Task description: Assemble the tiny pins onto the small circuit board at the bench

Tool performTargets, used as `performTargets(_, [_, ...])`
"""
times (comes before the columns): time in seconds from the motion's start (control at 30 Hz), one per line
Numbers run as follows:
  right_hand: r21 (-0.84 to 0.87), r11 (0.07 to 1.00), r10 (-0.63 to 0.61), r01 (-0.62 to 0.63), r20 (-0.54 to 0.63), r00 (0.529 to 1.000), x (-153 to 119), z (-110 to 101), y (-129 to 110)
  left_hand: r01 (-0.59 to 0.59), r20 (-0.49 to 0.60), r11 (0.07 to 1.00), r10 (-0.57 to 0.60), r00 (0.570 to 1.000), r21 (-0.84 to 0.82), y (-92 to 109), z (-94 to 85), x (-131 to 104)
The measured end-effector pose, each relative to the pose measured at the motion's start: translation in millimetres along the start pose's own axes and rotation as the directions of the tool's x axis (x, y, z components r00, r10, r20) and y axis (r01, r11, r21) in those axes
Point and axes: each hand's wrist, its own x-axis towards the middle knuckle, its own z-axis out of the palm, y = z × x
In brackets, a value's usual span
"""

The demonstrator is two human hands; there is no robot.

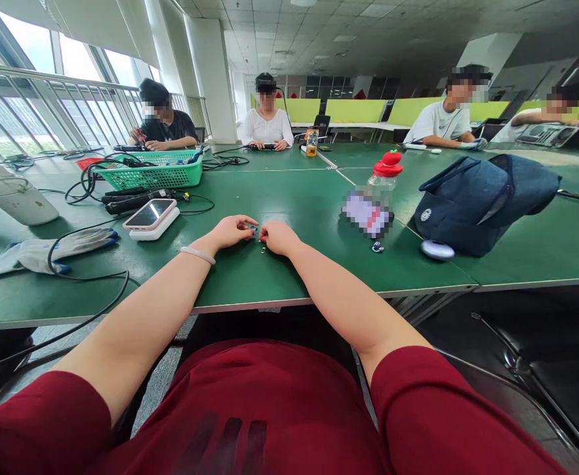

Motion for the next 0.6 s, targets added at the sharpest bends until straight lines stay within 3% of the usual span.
performTargets(0.6, [-0.003,1.0,-0.018,0.018,0.01,1.0,-0.1,0.3,-2.3,-0.025,0.0,0.999,0.025,1.0,0.032,-5.6,1.8,3.3])
